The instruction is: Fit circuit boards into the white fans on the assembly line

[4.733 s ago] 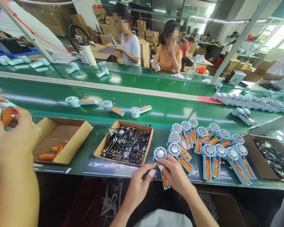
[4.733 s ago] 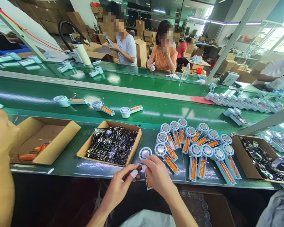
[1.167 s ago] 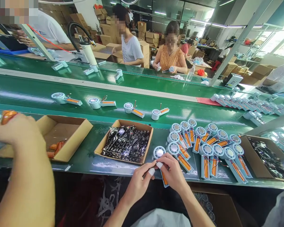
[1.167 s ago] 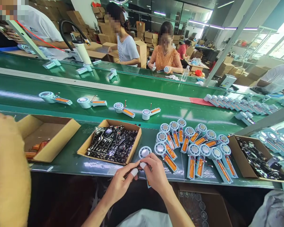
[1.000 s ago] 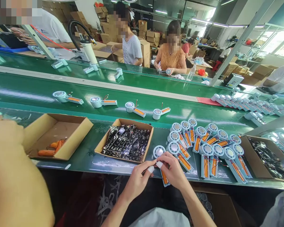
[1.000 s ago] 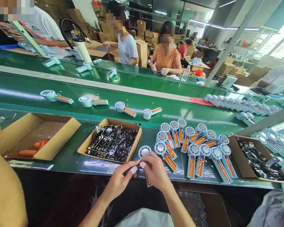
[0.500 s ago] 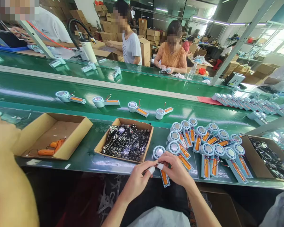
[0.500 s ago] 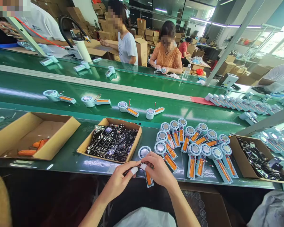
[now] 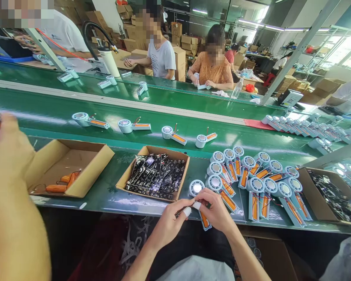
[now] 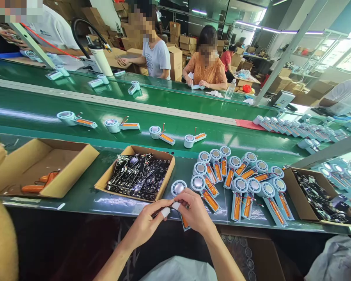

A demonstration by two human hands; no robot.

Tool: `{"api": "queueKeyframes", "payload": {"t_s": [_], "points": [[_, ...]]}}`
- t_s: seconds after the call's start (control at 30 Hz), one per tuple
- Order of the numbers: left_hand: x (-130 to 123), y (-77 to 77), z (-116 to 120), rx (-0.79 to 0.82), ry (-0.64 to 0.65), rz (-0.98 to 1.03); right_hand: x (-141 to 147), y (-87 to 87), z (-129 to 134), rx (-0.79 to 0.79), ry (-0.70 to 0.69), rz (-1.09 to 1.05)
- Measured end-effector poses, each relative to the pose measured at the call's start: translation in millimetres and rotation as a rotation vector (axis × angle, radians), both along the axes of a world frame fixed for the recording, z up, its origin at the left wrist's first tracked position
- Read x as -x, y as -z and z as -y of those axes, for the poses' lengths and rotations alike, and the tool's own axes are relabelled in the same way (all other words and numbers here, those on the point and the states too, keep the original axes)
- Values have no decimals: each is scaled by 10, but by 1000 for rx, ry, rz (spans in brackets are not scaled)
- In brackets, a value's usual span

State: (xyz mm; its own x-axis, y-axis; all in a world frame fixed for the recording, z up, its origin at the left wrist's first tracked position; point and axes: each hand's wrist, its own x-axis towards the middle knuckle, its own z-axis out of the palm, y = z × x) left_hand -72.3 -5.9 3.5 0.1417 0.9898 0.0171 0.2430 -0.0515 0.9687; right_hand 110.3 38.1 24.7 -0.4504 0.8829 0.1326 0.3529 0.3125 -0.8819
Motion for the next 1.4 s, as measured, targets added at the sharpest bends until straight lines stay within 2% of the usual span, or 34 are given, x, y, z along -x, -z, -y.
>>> {"api": "queueKeyframes", "payload": {"t_s": [0.1,0.23,0.37,0.47,0.53,0.6,0.67,0.73,0.8,0.93,1.07,1.23,1.3,1.4], "points": [[-47,-111,106,-25,-16,-57,-21,-61,69,74,40,60],[-97,-209,263,14,-13,-53,-77,-61,174,312,76,9],[-162,-64,206,158,-195,13,-111,43,174,467,131,-231],[-257,69,103,316,-152,97,-96,88,161,591,115,-424],[-317,101,60,403,-103,185,-75,86,194,617,52,-494],[-358,99,38,477,-58,322,-55,64,262,601,-51,-468],[-383,97,29,521,-7,461,-47,39,339,525,-150,-351],[-396,114,31,509,3,523,-57,34,390,453,-178,-283],[-396,139,42,468,-21,506,-80,62,398,455,-88,-362],[-359,96,59,345,2,403,-128,168,340,629,182,-655],[-335,-24,49,263,102,269,-159,176,334,724,215,-775],[-376,-3,53,253,8,127,-174,64,389,611,171,-629],[-389,31,59,243,-27,106,-168,48,399,510,176,-503],[-395,64,74,259,-122,80,-171,60,395,284,289,-261]]}}
